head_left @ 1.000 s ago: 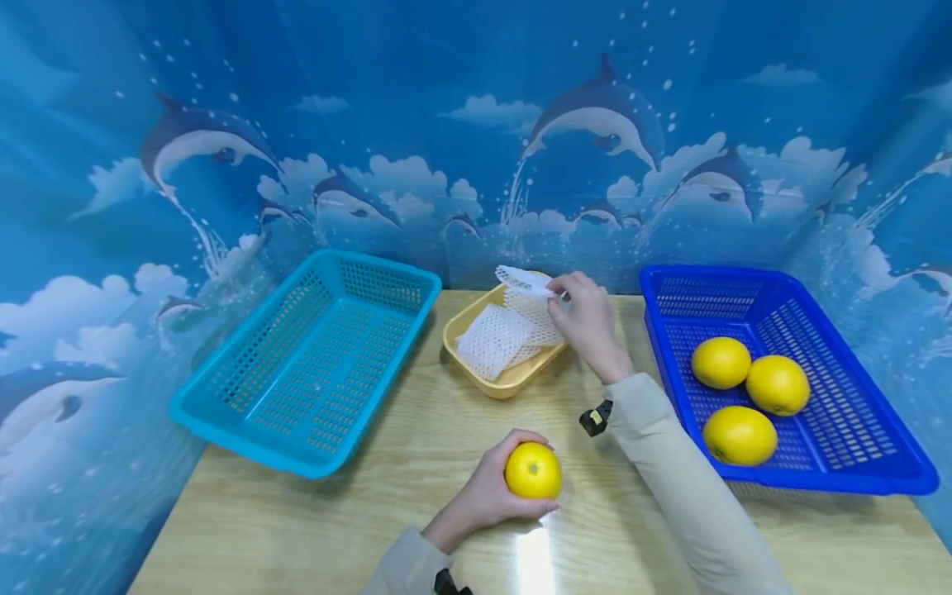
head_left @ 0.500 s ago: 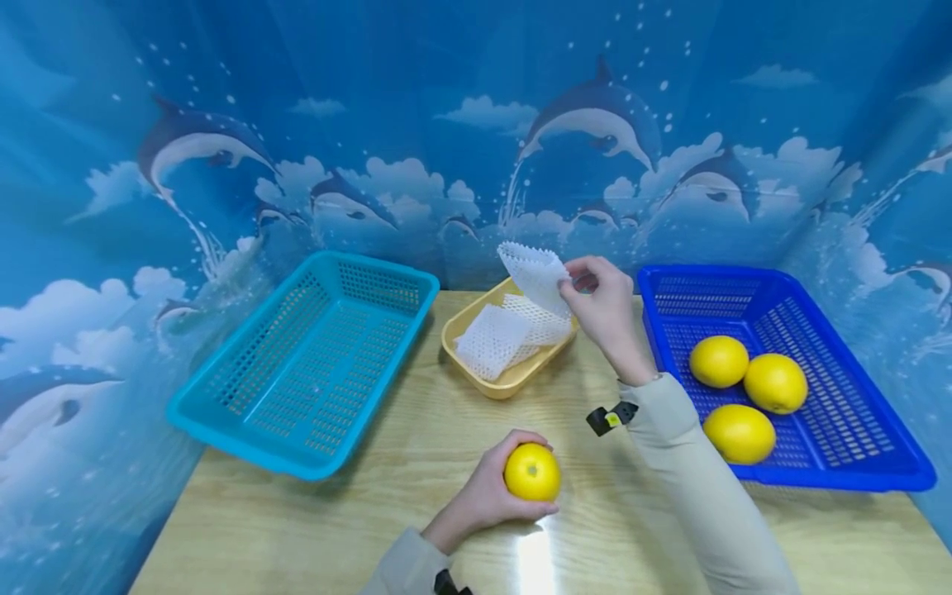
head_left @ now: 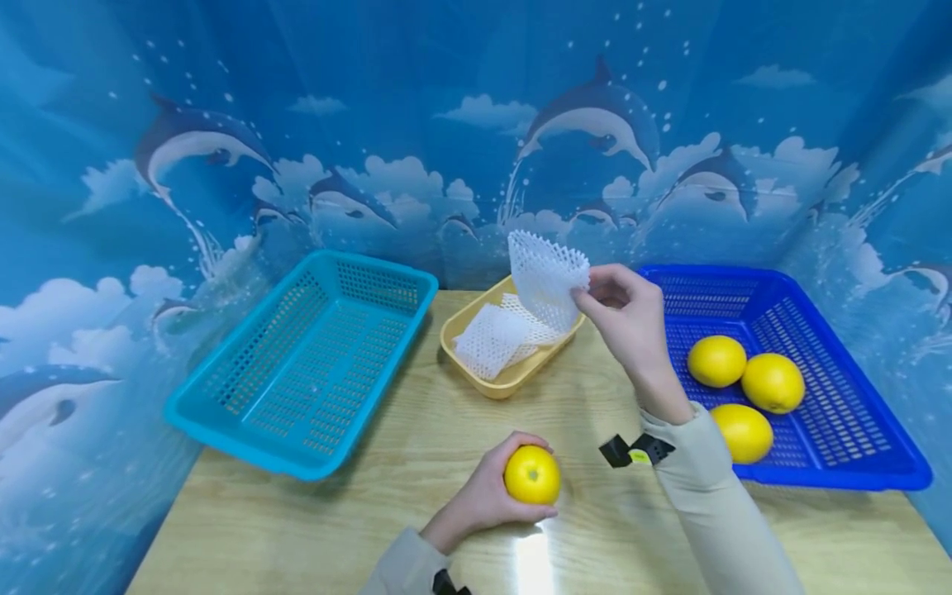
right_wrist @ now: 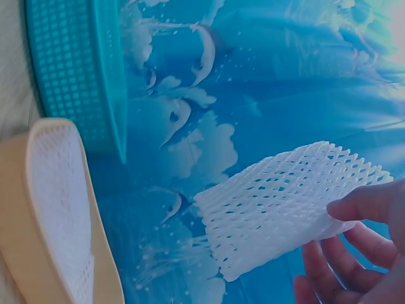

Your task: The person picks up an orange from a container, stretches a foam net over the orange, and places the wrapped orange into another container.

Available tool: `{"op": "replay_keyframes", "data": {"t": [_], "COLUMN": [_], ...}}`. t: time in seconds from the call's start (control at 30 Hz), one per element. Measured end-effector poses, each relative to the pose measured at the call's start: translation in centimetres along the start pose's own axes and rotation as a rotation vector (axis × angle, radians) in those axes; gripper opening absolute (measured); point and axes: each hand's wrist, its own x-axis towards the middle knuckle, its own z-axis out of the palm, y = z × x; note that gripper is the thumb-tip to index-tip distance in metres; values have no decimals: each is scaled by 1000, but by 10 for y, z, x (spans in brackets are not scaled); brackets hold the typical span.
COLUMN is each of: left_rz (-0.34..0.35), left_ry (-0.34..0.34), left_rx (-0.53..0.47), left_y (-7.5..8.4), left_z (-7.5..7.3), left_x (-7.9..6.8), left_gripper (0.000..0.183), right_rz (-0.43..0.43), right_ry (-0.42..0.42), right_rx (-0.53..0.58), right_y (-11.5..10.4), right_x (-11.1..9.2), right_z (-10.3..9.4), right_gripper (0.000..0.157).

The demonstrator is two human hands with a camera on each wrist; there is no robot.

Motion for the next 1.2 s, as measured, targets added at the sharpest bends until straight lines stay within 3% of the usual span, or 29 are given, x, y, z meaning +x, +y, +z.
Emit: {"op": "replay_keyframes", "data": {"t": [0.2, 0.43, 0.7, 0.87, 1.07, 1.2], "left_rz": [23, 100, 60, 47, 178, 246], "left_ry": [-17, 61, 55, 68, 145, 212], "left_rx": [0, 66, 12, -78, -209, -271], "left_y": [0, -3, 1, 2, 6, 14], "left_z": [0, 1, 2, -2, -13, -20], "left_x": [-2, -4, -5, -7, -3, 0], "left_gripper": [77, 75, 77, 72, 60, 52], "right_rz": [21, 40, 51, -11, -109, -116], "right_ry": [-14, -53, -105, -112, -128, -144], "right_rx": [63, 125, 118, 187, 267, 266], "right_y": [-5, -10, -10, -8, -8, -8], "right_x": [-23, -58, -93, -111, -129, -135], "right_z": [-3, 1, 1, 4, 6, 6], "right_gripper": [18, 15, 15, 20, 29, 30]}}
